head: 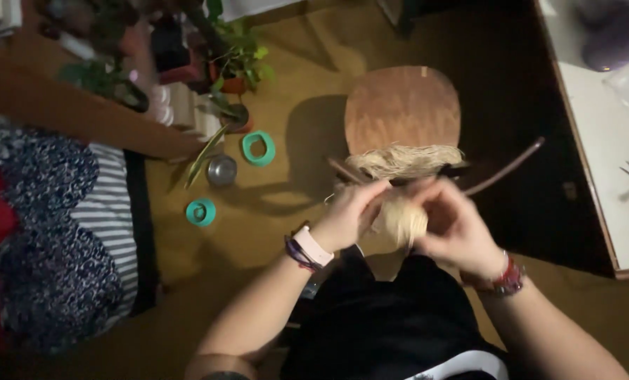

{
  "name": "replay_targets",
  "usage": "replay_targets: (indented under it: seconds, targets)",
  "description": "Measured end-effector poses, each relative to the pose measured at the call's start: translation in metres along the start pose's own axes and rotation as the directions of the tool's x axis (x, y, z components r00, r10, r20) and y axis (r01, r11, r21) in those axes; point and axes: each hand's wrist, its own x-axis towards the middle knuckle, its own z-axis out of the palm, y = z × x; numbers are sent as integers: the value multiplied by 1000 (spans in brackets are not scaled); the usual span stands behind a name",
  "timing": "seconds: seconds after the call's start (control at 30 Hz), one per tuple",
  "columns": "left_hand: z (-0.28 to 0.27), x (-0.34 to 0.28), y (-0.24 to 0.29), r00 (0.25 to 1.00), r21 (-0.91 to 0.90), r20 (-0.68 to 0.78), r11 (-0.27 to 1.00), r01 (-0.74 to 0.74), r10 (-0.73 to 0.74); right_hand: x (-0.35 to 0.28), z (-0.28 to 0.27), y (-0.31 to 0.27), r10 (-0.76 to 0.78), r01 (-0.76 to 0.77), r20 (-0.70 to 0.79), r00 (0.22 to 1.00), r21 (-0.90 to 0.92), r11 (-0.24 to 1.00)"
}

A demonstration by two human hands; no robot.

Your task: Wind twine into a ball by hand

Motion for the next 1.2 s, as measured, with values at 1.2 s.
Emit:
replay_targets:
  seconds: [1.2]
  targets:
    - [-61,142,-75,995,106,74,992,62,-70,150,-65,150,189,-226,-208,960,-173,959]
